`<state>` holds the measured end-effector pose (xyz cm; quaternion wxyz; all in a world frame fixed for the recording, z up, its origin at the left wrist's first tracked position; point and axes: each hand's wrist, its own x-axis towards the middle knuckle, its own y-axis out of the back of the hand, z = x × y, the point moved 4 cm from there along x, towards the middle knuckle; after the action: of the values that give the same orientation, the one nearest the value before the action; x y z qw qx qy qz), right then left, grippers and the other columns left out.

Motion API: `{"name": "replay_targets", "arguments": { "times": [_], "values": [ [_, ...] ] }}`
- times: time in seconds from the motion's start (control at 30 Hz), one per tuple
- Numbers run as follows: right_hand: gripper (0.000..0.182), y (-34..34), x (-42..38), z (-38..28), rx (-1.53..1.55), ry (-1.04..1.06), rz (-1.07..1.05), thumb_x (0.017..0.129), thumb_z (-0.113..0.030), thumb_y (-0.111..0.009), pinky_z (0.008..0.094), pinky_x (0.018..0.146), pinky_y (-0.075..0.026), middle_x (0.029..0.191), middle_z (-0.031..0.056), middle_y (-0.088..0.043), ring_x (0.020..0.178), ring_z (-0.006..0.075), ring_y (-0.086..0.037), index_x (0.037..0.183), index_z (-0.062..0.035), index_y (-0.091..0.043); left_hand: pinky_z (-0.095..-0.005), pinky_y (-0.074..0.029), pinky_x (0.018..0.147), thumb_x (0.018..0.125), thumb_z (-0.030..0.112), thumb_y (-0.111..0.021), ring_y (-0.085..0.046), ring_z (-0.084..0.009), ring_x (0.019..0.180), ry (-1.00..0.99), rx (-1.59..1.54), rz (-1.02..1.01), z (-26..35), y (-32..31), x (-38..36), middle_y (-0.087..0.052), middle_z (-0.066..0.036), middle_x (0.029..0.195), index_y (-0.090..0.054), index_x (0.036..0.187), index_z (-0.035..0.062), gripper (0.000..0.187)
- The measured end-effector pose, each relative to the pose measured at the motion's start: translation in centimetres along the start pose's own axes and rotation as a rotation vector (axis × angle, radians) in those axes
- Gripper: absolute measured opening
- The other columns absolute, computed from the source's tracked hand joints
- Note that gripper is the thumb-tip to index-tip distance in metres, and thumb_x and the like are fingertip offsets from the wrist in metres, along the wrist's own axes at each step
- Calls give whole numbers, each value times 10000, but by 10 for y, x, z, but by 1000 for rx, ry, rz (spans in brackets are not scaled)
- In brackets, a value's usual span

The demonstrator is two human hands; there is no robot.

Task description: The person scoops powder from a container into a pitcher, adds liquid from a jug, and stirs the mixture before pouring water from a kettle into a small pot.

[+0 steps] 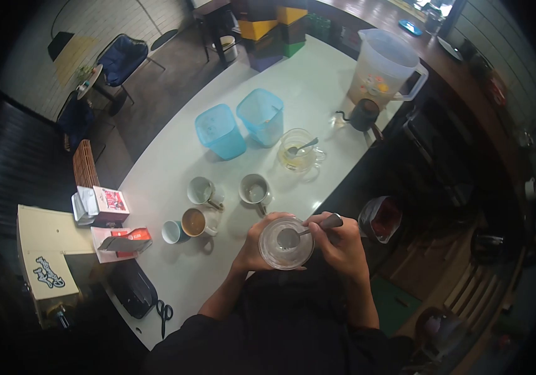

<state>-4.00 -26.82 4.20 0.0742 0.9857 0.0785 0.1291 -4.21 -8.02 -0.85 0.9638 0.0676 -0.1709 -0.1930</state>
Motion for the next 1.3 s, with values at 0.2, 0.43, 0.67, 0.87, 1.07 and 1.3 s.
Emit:
{"name": "replay_targets", "arguments": {
  "times": [0.2, 0.43, 0.67, 0.87, 1.07, 1.3],
  "values": [
    [181, 38, -7, -12, -68, -36, 94, 1003, -92, -594, 257, 531, -397, 669, 35, -533, 580, 102, -526, 1002, 36, -721, -349, -537, 977, 535, 289, -1017, -651, -207, 1122, -7, -24, -10, -12, -28, 30, -624, -119, 1241, -524, 1326, -17, 981],
    [309, 103, 11, 10, 193, 9, 446, 1050, -189, -539, 239, 519, -403, 687, 39, -556, 583, 91, -543, 959, 62, -695, -364, -503, 1030, 564, 272, -1001, -621, -224, 1172, 94, -70, 47, -28, -53, 80, -575, -126, 1293, -494, 1336, -30, 971],
    [295, 168, 66, 40, 419, -2, 577, 1055, -174, -504, 219, 457, -397, 676, 42, -562, 514, 89, -510, 920, 51, -640, -364, -499, 1014, 558, 268, -1004, -616, -217, 1154, 108, -9, 113, -43, -72, 140, -579, -115, 1256, -454, 1348, -9, 1002],
    [309, 194, 123, 60, 551, 30, 413, 1067, -186, -478, 228, 453, -399, 674, 55, -567, 500, 101, -508, 951, 59, -626, -378, -511, 995, 544, 215, -1014, -618, -215, 1141, 59, 96, 212, -43, -56, 188, -596, -111, 1207, -382, 1365, 32, 1052],
    [310, 195, 178, 77, 680, 54, 197, 1076, -190, -456, 256, 465, -455, 708, 104, -611, 535, 167, -587, 1023, 74, -609, -392, -505, 1019, 543, 170, -999, -609, -229, 1173, 16, 86, 361, -49, -27, 216, -596, -124, 1250, -432, 1351, 22, 998],
    [292, 183, 219, 87, 646, 58, 74, 1066, -153, -453, 288, 543, -514, 757, 134, -635, 598, 192, -623, 1068, 94, -609, -422, -494, 997, 507, 117, -940, -616, -330, 1154, -21, 258, 454, -47, 2, 254, -594, -144, 1248, -493, 1349, 37, 956]
  ]
}}
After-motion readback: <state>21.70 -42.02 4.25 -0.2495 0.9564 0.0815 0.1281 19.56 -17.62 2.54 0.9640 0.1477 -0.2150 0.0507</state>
